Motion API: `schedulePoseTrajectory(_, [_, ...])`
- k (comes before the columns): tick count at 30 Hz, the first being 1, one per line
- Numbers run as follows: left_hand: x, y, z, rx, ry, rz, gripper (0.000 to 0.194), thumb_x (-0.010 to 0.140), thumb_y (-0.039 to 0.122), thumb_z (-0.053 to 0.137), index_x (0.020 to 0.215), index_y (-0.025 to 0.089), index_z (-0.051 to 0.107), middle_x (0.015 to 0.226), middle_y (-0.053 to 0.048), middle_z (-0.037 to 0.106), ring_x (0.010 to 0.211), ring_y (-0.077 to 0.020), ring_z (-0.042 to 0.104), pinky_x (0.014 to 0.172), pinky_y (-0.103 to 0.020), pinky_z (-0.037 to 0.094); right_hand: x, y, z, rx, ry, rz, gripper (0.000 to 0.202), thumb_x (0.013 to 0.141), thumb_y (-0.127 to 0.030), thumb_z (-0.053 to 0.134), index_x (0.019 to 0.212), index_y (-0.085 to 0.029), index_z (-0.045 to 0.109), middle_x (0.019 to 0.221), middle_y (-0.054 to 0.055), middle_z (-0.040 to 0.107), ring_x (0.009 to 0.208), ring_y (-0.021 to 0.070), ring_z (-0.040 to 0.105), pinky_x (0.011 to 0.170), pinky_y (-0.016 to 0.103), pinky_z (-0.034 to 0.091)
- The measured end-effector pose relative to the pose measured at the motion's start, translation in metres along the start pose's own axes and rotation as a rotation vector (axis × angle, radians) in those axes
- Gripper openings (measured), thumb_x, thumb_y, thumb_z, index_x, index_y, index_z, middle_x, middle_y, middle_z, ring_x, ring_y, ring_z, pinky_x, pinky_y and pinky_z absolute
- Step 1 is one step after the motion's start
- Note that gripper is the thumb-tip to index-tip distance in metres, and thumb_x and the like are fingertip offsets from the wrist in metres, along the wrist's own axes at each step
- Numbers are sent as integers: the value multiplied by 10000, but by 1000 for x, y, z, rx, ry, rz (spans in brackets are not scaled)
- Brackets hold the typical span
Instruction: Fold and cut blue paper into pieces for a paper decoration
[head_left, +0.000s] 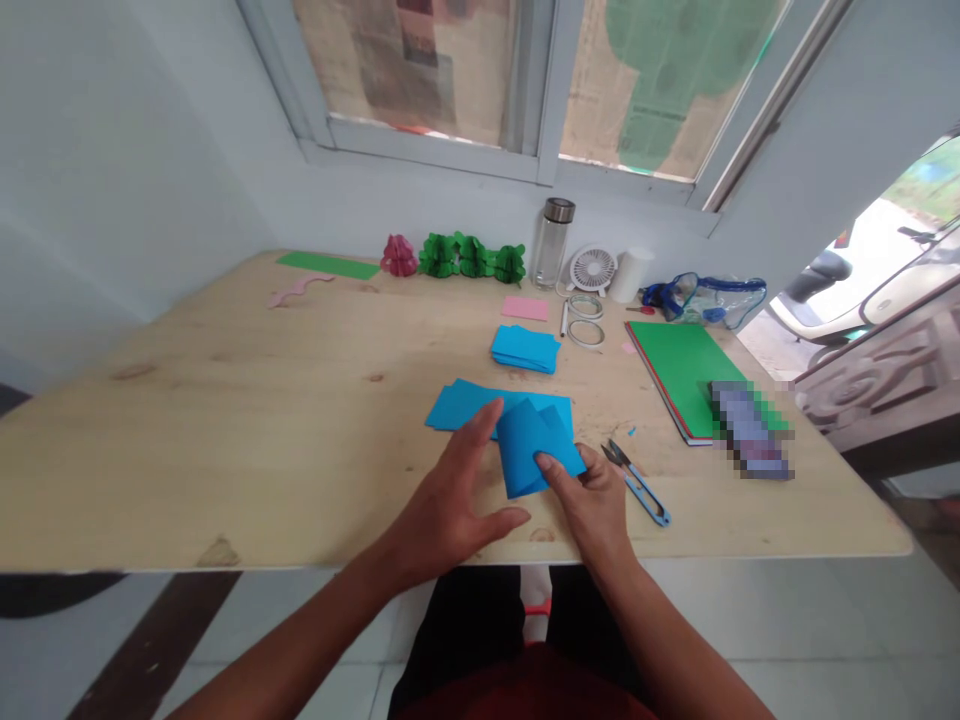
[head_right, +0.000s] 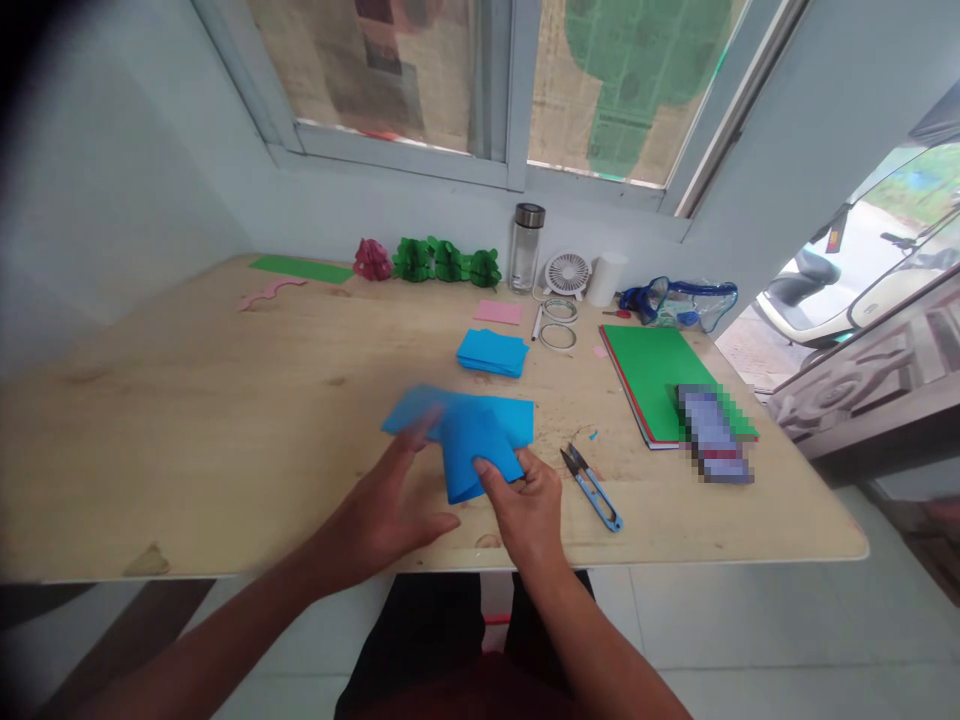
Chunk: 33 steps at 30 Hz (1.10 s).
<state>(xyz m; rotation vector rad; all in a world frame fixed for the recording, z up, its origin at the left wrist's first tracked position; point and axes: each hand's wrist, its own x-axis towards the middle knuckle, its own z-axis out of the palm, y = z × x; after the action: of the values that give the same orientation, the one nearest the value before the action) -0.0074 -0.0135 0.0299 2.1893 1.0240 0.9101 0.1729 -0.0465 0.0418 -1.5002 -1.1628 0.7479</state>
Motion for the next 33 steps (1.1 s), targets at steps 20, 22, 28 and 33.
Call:
schedulePoseTrajectory(20, [38, -15, 11, 81, 374, -285, 375, 882, 239, 472, 1233, 169, 580, 795, -26, 724, 687, -167, 682, 688, -278, 558, 24, 5, 13, -40, 22, -100, 463, 779, -537, 609, 506, -182, 493, 485, -37, 439, 490, 91, 383, 480, 213, 352])
schedulePoseTrajectory(22, [44, -25, 5, 0, 406, -427, 402, 838, 252, 521, 1215, 125, 579, 707, -19, 696, 619, -166, 655, 632, -274, 548, 32, 11, 11, -63, 7, -82, 463, 786, -561, 582, 530, -183, 504, 497, -28, 468, 499, 102, 414, 489, 221, 363])
schedulePoseTrajectory(28, [55, -51, -2, 276, 452, -497, 906, 747, 273, 628, 1502, 103, 157, 1157, -163, 646, 1035, -295, 622, 883, -448, 511, 53, 31, 10, -355, -50, 6, 470, 798, -570, 507, 516, -199, 452, 492, -19, 494, 468, 107, 440, 457, 219, 303])
schedulePoseTrajectory(33, [74, -47, 1, 720, 24, -227, 598, 829, 275, 540, 1408, 200, 412, 1515, -141, 355, 1431, -392, 190, 1114, -633, 163, 57, 33, 11, -492, -57, 6, 434, 793, -513, 549, 499, -210, 450, 463, -31, 449, 459, 118, 426, 474, 237, 262])
